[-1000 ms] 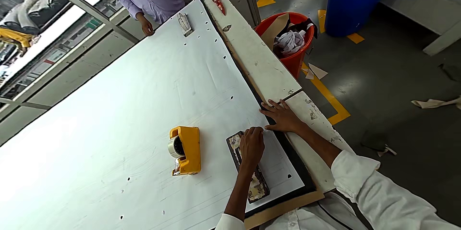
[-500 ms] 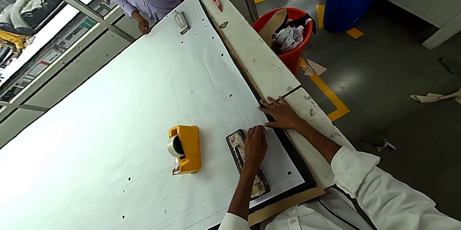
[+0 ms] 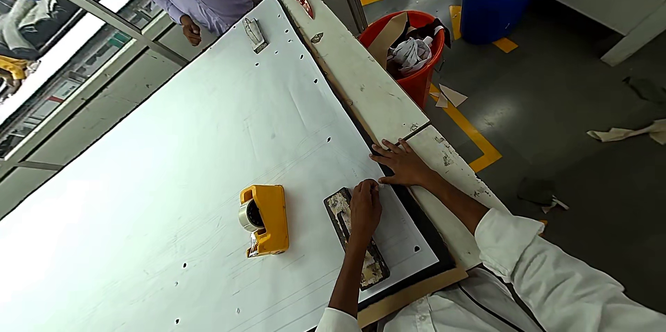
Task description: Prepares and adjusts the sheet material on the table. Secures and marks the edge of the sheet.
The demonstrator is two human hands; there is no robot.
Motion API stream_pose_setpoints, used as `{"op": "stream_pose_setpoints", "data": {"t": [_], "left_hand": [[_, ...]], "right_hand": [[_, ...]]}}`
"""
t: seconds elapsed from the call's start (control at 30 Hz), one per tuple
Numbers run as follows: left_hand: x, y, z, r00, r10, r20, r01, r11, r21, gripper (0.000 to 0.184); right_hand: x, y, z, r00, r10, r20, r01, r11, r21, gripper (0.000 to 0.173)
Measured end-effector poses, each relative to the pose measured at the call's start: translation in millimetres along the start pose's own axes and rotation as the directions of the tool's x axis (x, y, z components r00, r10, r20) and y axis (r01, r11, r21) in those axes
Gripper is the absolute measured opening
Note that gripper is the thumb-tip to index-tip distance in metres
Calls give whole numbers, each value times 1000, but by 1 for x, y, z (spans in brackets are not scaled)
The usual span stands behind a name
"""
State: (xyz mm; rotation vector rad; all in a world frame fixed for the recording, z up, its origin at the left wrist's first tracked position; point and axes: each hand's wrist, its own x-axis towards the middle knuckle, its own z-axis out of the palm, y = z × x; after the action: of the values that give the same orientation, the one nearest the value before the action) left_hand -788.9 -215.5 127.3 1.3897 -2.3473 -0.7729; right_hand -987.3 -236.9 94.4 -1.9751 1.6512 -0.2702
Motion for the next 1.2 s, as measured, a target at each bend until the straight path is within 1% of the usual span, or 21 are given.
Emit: {"op": "stream_pose_setpoints", "data": {"t": [0.07, 0.13, 0.27, 0.33, 0.43, 0.6, 0.67, 0.77, 0.87, 0.97, 1.03, 1.1, 1.2], "left_hand": [[0, 2, -2, 999, -10, 37, 11, 1000, -4, 18], [0, 2, -4, 996, -41, 74, 45, 997, -60, 19], [1, -3, -4, 998, -61, 22, 64, 982, -180, 17], [-1, -3, -4, 998, -63, 0, 62, 981, -186, 16], [-1, -3, -3, 1000, -7, -6, 6, 996, -89, 14], [-2, -2, 7, 995, 98, 14, -99, 987, 124, 16], [-2, -1, 10, 994, 109, 12, -110, 978, 178, 16], [-4, 3, 7, 997, 76, 25, -79, 982, 174, 15], [0, 6, 6, 999, -4, 36, 1, 996, 94, 15], [2, 5, 2, 995, -97, 11, 98, 994, -56, 15], [1, 4, -2, 987, -163, -16, 158, 973, -168, 14], [0, 4, -5, 977, -212, -18, 197, 930, -311, 13], [-6, 1, -7, 960, -278, 9, 236, 796, -557, 15]], "right_hand": [[0, 0, 1, 1000, 0, -5, 0, 1000, 6, 74], [0, 0, 1, 1000, -6, -19, 6, 1000, 25, 72], [-1, -1, -1, 1000, -19, -5, 20, 999, 38, 64], [-2, -1, -2, 1000, -24, 11, 23, 999, 25, 59], [-1, -2, -2, 999, -30, 25, 30, 1000, 8, 55], [0, 1, -1, 998, -32, 61, 35, 999, -35, 67], [-1, 0, -2, 997, -32, 64, 34, 999, -31, 68], [-1, -1, -6, 996, -35, 82, 37, 999, -23, 67], [-1, 0, -7, 996, -42, 81, 44, 999, -19, 66], [-2, 0, -7, 996, -45, 77, 46, 999, -7, 65], [-1, 0, -7, 996, -46, 75, 45, 999, 7, 66], [-1, 0, -8, 996, -41, 81, 40, 999, 17, 66], [-1, 0, -7, 996, -46, 79, 45, 999, 23, 67]]}}
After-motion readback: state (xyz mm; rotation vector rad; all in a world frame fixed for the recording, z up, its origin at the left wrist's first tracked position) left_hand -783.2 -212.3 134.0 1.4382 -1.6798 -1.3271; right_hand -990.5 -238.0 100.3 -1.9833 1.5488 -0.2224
